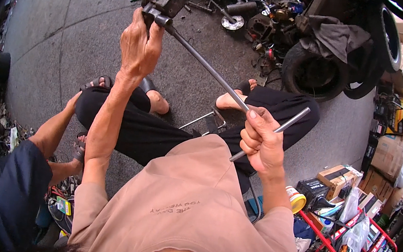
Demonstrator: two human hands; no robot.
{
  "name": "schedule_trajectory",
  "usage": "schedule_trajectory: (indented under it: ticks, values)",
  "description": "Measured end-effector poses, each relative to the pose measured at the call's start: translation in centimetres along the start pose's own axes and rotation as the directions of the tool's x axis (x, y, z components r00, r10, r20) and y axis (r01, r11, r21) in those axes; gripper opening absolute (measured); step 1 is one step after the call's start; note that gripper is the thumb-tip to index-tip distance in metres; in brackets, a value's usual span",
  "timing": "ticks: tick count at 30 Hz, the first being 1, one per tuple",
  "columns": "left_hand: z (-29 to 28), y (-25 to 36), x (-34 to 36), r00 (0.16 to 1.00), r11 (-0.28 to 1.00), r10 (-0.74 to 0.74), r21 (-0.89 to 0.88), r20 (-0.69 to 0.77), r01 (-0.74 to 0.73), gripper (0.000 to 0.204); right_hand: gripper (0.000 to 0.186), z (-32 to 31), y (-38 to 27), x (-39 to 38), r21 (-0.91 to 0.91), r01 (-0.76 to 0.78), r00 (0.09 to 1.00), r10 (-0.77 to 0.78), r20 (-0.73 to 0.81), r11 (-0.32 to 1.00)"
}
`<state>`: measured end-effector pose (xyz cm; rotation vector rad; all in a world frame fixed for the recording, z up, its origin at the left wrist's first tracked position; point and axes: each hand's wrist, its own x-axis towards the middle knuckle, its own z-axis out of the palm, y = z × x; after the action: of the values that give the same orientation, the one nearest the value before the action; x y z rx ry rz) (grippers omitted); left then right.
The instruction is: The recorder disassembles and inspects various motorcycle parts including a brake lever assembly and an engine piston using tools in a workshop.
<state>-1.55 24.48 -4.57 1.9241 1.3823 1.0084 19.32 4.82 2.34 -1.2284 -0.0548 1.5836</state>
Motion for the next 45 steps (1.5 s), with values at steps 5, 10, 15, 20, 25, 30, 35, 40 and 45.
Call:
schedule_trajectory:
  ticks: [5, 10, 15, 20, 25, 30, 35, 40, 45]
  values:
    - [0.1, -1.0, 0.3, 0.991, 0.990, 0.113, 0.094, -0.066, -0.107, 0.042, 0.010, 1.7, 1.1, -0.1, -0.166, 0.149, 0.985, -0.161, -0.058, 0.975]
    - [-0.5, -0.8, 0.3, 0.995, 0.993, -0.101, 0.055, 0.025, 0.100, 0.047, 0.009, 2.2, 0.6, -0.8, -0.237, 0.232, 0.971, -0.238, 0.007, 0.943]
    - [-0.1, -0.9, -0.5, 0.991, 0.994, -0.107, 0.039, 0.082, 0.104, 0.051, 0.010, 1.7, -0.2, -1.0, -0.323, 0.239, 0.970, -0.239, 0.042, 0.916]
    - [1.3, -2.1, -1.4, 0.988, 0.995, -0.096, 0.000, 0.122, 0.097, 0.049, 0.013, 0.9, -0.7, -1.2, -0.610, 0.457, 0.882, -0.416, 0.220, 0.647]
    - [2.5, -2.1, -2.1, 0.945, 0.979, -0.198, -0.001, 0.261, 0.205, 0.037, 0.018, -0.7, -1.6, -0.5, -0.598, 0.408, 0.910, -0.363, 0.202, 0.690]
    - [2.9, -1.6, -1.8, 0.914, 0.973, -0.215, 0.152, 0.344, 0.172, 0.038, 0.015, -1.8, -1.9, -0.2, -0.575, 0.301, 0.953, -0.266, 0.147, 0.761]
    - [3.6, -2.8, -1.3, 0.902, 0.975, -0.187, 0.184, 0.390, 0.122, 0.039, 0.016, -2.1, -2.0, 0.7, -0.421, 0.217, 0.976, -0.194, 0.097, 0.881]
    - [3.9, -2.6, -0.8, 0.864, 0.938, -0.346, 0.109, 0.365, 0.330, 0.046, 0.015, -2.1, -2.2, 1.2, -0.365, 0.192, 0.981, -0.181, 0.066, 0.911]
    - [3.8, -2.4, 0.0, 0.848, 0.913, -0.408, 0.138, 0.338, 0.384, 0.043, 0.012, -0.6, -2.3, 0.4, -0.336, 0.199, 0.979, -0.202, 0.026, 0.920]
